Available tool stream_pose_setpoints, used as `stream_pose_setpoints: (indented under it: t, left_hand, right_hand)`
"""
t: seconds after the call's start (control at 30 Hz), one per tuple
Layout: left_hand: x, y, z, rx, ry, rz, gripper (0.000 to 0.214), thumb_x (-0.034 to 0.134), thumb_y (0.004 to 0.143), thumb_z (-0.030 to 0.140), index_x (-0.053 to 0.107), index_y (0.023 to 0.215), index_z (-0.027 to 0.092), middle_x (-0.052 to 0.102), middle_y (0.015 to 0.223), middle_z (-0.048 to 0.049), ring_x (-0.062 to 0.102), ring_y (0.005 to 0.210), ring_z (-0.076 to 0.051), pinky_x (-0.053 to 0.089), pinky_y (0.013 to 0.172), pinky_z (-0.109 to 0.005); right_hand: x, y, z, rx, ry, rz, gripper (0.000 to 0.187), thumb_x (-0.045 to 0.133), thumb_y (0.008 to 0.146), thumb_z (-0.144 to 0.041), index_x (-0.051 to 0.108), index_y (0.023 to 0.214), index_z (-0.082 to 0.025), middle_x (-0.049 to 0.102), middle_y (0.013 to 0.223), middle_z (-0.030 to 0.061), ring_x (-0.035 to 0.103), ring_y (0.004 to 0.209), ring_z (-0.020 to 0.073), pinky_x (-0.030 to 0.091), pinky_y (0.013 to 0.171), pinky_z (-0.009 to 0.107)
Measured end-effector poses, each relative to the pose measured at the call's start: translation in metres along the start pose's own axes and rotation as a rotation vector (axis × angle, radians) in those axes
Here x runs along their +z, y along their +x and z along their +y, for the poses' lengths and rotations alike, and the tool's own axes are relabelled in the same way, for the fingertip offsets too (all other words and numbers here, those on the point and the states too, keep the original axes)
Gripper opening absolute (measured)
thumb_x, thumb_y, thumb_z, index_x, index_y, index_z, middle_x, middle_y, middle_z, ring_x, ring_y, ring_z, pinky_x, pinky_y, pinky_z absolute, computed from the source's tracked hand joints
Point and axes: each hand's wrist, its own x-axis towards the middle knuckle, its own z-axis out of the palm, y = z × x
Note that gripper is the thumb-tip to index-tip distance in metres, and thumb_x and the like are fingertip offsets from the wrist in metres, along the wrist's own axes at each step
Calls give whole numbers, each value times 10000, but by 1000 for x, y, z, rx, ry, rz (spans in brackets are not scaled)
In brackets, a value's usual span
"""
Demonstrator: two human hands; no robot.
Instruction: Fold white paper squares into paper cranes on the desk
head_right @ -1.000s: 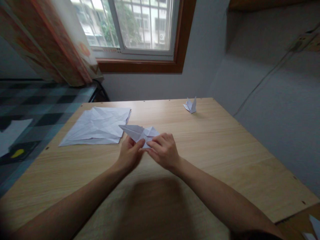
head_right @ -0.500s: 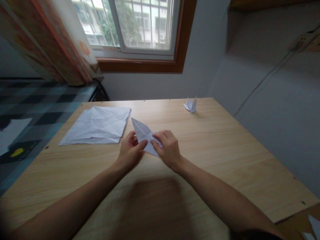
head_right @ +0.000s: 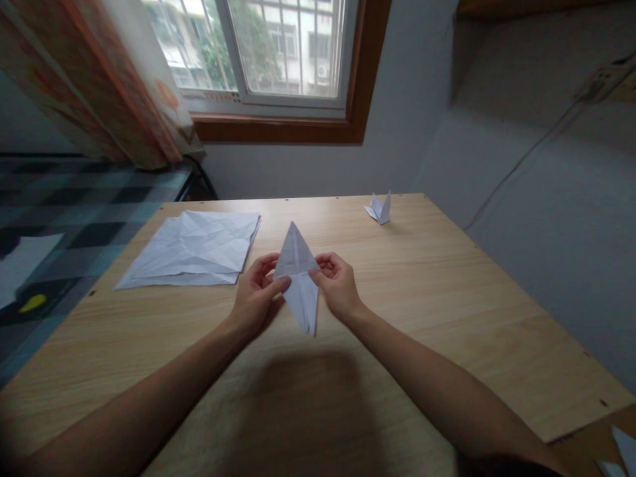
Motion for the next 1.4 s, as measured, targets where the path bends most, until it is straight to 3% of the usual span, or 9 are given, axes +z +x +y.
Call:
stream_pose_setpoints:
  t: [0.2,0.37,0.47,0.6,0.7,0.9,1.0,1.2,1.4]
  left_hand:
    - [-2,0,3,11,117,33,277,747,678,229,708,947,176,702,832,-17,628,661,-132,501,626,-248]
    - [-6,3,-3,97,182,73,91,686,690,234,754,709,178,675,1165,-92,644,1013,-244,531,758,-307]
    - [-7,4,-7,49,97,57,153,611,692,235,744,639,179,700,1159,-93,628,1079,-274,519,835,-340]
    - [-7,3,-8,-24,137,39,206,684,685,270,773,842,172,723,858,-56,625,772,-189,481,668,-288]
    - [-5,1,-7,-63,188,50,414,762,619,226,747,1029,167,686,741,-10,564,645,-135,432,603,-249]
    - [-8,4,-6,-138,-14,82,673,802,623,311,664,1260,143,728,968,-72,625,783,-166,488,730,-298]
    - [-9,2,-5,-192,-54,26,812,812,642,365,570,1381,133,713,925,-61,617,777,-166,483,738,-304]
    - [-9,-3,-3,-156,-39,-122,900,801,589,227,507,1435,149,606,1325,-117,587,1093,-244,477,871,-302]
    - [-5,-5,-6,-151,-64,-181,918,640,542,81,495,1418,312,580,1349,-65,588,760,-102,434,589,-199]
  right_hand:
    - [-1,2,-2,-39,24,49,239,798,625,-240,660,820,-231,706,832,-15,639,697,145,506,668,268]
    - [-4,2,-3,16,34,-16,7,694,639,-214,700,637,-209,758,970,39,668,964,240,512,866,363]
    - [-7,1,-4,74,44,-78,179,585,657,-239,758,675,-198,766,947,65,664,963,261,512,862,386]
    - [-6,-1,-5,79,-75,-74,265,635,609,-168,773,830,-215,756,924,30,665,909,219,514,832,344]
    - [-4,-1,-6,75,-14,-55,340,672,594,-151,720,921,-230,747,958,15,666,884,196,525,790,317]
    - [-3,-1,-11,174,198,-100,515,664,574,-126,631,1069,-262,729,941,-8,654,741,150,525,638,257]
    - [-2,-3,-10,188,179,-123,555,748,573,-135,608,1091,-275,721,978,-13,666,784,152,544,671,261]
    - [0,-4,-7,194,154,-66,543,835,608,-230,599,1095,-266,728,939,-10,682,781,154,540,648,243]
    - [1,0,-7,168,114,27,431,832,619,-342,613,972,-230,733,850,2,663,722,156,519,644,252]
